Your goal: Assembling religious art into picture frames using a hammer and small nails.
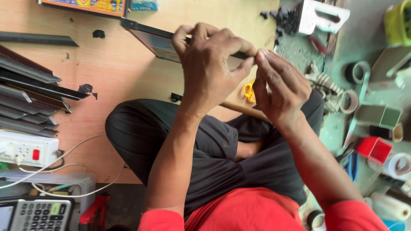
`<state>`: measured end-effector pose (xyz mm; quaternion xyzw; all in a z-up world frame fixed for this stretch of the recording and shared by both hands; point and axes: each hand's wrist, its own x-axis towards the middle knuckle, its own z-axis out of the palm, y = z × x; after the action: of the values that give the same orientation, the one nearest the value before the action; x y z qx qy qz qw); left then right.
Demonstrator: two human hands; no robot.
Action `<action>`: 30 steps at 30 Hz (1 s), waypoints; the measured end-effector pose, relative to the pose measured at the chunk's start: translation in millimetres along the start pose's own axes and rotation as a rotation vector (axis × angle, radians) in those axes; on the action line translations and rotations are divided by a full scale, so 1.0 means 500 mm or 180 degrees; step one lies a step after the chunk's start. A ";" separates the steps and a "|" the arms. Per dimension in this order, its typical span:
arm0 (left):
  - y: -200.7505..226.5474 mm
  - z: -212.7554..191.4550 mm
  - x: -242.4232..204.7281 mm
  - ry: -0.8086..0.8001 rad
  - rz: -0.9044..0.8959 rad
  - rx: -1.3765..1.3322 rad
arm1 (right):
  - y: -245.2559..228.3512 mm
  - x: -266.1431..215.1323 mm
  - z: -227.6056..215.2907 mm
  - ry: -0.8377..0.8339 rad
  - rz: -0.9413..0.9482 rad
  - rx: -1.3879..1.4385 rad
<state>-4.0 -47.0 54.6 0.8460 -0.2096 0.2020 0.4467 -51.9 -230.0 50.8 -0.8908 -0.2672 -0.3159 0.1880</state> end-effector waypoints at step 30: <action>0.005 -0.002 0.006 -0.0256 0.0003 0.0200 | 0.034 -0.175 -0.251 -0.0447 0.1168 -0.0379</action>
<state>-2.7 -48.0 58.2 0.8670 -0.2214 0.1745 0.4109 -157.4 -337.5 81.6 -0.9539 -0.0937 -0.2287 0.1703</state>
